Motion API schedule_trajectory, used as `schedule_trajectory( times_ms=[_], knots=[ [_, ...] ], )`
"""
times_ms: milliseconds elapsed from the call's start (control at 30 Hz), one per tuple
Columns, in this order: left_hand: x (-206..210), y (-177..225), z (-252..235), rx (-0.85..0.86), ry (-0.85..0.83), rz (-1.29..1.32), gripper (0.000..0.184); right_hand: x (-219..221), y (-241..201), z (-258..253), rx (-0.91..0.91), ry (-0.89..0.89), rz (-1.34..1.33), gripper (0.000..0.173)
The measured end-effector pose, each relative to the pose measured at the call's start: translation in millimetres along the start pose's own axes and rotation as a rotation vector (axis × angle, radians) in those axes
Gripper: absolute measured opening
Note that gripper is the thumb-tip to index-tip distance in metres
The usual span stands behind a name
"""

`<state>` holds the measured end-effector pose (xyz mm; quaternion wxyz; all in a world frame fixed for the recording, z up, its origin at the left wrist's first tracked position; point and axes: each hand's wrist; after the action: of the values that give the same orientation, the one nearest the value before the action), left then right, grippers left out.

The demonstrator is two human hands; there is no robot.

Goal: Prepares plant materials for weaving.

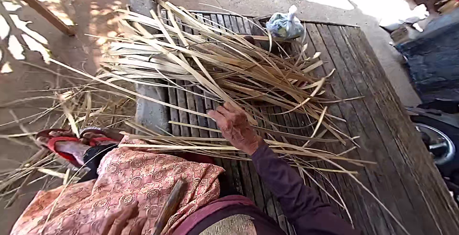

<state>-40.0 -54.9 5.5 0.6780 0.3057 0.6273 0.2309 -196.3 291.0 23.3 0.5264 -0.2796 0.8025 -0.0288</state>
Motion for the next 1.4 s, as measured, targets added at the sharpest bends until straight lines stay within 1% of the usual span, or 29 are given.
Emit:
schedule_trajectory(
  times_ms=[33, 133, 167, 200, 233, 267, 333, 400, 433, 500, 567, 600, 633, 667, 700, 733, 767, 800, 867, 900, 933, 1000, 1067, 1133, 1233, 1300, 1400],
  knots=[
    [-11, 5, -4, 0.041, 0.084, -0.044, 0.04, -4, -10, -5, -0.052, -0.017, -0.009, 0.017],
    [-43, 13, -18, 0.159, 0.418, -0.18, 0.037, -16, -38, -17, -0.187, -0.045, -0.02, 0.017],
    [-53, 11, -24, 0.197, 0.499, -0.242, 0.037, -19, -46, -19, -0.222, -0.044, -0.037, 0.017],
    [-62, 9, -31, 0.233, 0.544, -0.315, 0.04, -22, -51, -20, -0.253, -0.039, -0.06, 0.018],
    [-70, 6, -36, 0.258, 0.552, -0.383, 0.044, -25, -56, -20, -0.29, -0.038, -0.093, 0.018],
    [-78, 5, -40, 0.271, 0.523, -0.44, 0.048, -28, -61, -20, -0.324, -0.04, -0.125, 0.019],
    [-88, 1, -45, 0.304, 0.414, -0.491, 0.05, -31, -67, -22, -0.381, -0.041, -0.149, 0.02],
    [-85, -15, -36, 0.318, 0.334, -0.473, 0.041, -33, -68, -30, -0.425, -0.032, -0.117, 0.022],
    [-79, -25, -25, 0.301, 0.329, -0.451, 0.036, -32, -70, -37, -0.449, -0.026, -0.09, 0.021],
    [-66, -44, 7, 0.193, 0.35, -0.34, 0.036, -29, -83, -52, -0.505, -0.008, -0.062, 0.019],
    [-55, -53, 35, -0.006, 0.454, -0.161, 0.038, -29, -110, -67, -0.559, 0.045, -0.095, 0.018],
    [-51, -56, 47, -0.132, 0.529, -0.029, 0.039, -28, -127, -73, -0.582, 0.083, -0.144, 0.019],
    [-49, -58, 57, -0.26, 0.609, 0.133, 0.036, -24, -143, -75, -0.597, 0.096, -0.23, 0.02],
    [-49, -57, 64, -0.379, 0.68, 0.314, 0.029, -18, -157, -75, -0.604, 0.069, -0.34, 0.019],
    [-50, -53, 70, -0.476, 0.727, 0.47, 0.026, -7, -167, -71, -0.61, -0.006, -0.457, 0.018],
    [-51, -48, 73, -0.539, 0.747, 0.597, 0.025, 8, -175, -63, -0.612, -0.142, -0.544, 0.019],
    [-51, -44, 75, -0.569, 0.751, 0.703, 0.028, 27, -179, -53, -0.61, -0.302, -0.581, 0.02],
    [-49, -41, 76, -0.574, 0.762, 0.797, 0.03, 49, -183, -38, -0.612, -0.463, -0.574, 0.021],
    [-46, -40, 73, -0.542, 0.828, 0.967, 0.03, 89, -184, -3, -0.637, -0.757, -0.477, 0.023],
    [-45, -41, 71, -0.523, 0.87, 1.028, 0.029, 103, -182, 14, -0.636, -0.904, -0.42, 0.027],
    [-45, -41, 70, -0.51, 0.909, 1.076, 0.029, 113, -179, 28, -0.638, -1.001, -0.38, 0.029],
    [-45, -41, 66, -0.517, 0.985, 1.15, 0.028, 123, -174, 37, -0.654, -1.061, -0.373, 0.033],
    [-41, -42, 67, -0.535, 1.044, 1.218, 0.028, 122, -175, 33, -0.68, -1.149, -0.375, 0.039],
    [-38, -43, 65, -0.538, 1.091, 1.266, 0.027, 121, -184, 27, -0.713, -1.25, -0.372, 0.041],
    [-35, -39, 61, -0.529, 1.175, 1.301, 0.028, 126, -193, 30, -0.764, -1.355, -0.314, 0.043],
    [-32, -36, 62, -0.524, 1.231, 1.301, 0.028, 121, -201, 28, -0.746, -1.443, -0.249, 0.047],
    [-38, -30, 62, -0.462, 1.289, 1.298, 0.03, 118, -197, 30, -0.637, -1.501, -0.313, 0.052]
  ],
)
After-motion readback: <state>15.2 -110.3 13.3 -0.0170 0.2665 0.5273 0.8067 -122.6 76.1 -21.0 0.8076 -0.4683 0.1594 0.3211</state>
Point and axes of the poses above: each hand's wrist, its own z-axis away from the middle knuckle, its own x-axis out of the palm, y = z × x, and after that the axes turned 4 degrees about y, right-handed
